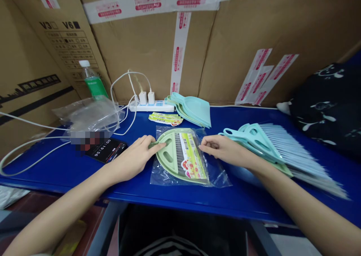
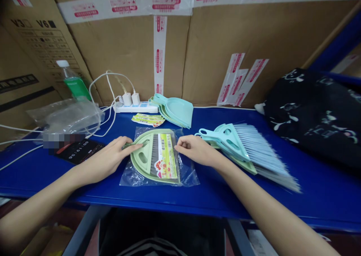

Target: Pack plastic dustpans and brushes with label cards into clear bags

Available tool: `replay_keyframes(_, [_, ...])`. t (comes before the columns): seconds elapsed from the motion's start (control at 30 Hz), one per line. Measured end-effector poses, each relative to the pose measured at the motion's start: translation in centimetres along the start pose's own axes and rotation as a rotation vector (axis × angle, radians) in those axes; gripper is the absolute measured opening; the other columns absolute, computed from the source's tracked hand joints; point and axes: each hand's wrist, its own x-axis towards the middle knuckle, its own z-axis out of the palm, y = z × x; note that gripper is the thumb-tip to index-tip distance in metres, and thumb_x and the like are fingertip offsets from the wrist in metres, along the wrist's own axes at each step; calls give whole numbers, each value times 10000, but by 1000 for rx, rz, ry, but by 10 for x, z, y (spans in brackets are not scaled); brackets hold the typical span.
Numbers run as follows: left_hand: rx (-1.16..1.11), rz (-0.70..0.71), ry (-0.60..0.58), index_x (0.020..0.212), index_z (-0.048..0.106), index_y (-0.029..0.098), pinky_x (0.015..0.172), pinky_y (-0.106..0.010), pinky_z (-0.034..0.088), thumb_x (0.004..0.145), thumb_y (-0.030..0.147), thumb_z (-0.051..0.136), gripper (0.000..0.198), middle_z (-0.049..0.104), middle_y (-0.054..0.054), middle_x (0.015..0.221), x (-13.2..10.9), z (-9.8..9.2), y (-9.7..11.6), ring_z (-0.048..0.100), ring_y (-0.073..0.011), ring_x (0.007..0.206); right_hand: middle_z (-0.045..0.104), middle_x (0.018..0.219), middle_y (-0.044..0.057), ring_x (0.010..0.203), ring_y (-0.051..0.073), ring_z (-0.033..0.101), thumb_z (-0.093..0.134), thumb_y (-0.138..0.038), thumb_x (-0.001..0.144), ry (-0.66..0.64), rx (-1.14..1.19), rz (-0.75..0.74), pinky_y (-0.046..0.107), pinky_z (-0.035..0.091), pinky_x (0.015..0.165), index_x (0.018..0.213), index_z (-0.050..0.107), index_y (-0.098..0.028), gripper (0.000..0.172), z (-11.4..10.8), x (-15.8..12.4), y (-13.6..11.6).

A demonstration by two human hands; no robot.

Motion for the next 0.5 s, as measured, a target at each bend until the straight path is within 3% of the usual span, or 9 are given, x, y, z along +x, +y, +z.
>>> replay_keyframes(0.2, [-14, -10, 13, 1357, 447, 206, 858, -362, 489, 798, -38, 313, 625, 505, -106, 1110, -2, 0, 1, 503, -201, 980, 488, 547, -32, 502, 116, 452, 476, -459, 784, 54, 80, -46, 273, 356, 492, 667, 533, -212, 279, -6, -2, -1])
replay_keyframes(0.33, [-16, -10, 6, 1355, 449, 186, 851, -369, 492, 803, -38, 308, 612, 507, -116, 1099, -1, -1, 1, 503, -207, 970, 562, 666, -10, 543, 115, 506, 513, -424, 779, 8, 187, -52, 281, 414, 521, 932, 650, -189, 312, -8, -1, -1])
replay_keyframes(0.43, [-6, -7, 4, 1353, 448, 172, 848, -372, 491, 806, -46, 302, 606, 500, -123, 1100, 0, 0, 1, 499, -212, 972, 584, 715, -13, 562, 109, 528, 564, -381, 762, -7, 246, -61, 273, 430, 522, 1089, 606, -193, 380, -6, 0, 1])
replay_keyframes(0.5, [-2, -10, 6, 1354, 445, 179, 852, -367, 488, 804, -52, 303, 613, 496, -119, 1099, 0, 0, 1, 497, -210, 974, 593, 716, -15, 560, 111, 539, 594, -353, 741, 9, 260, -25, 266, 428, 507, 1075, 559, -184, 375, -4, 0, 2])
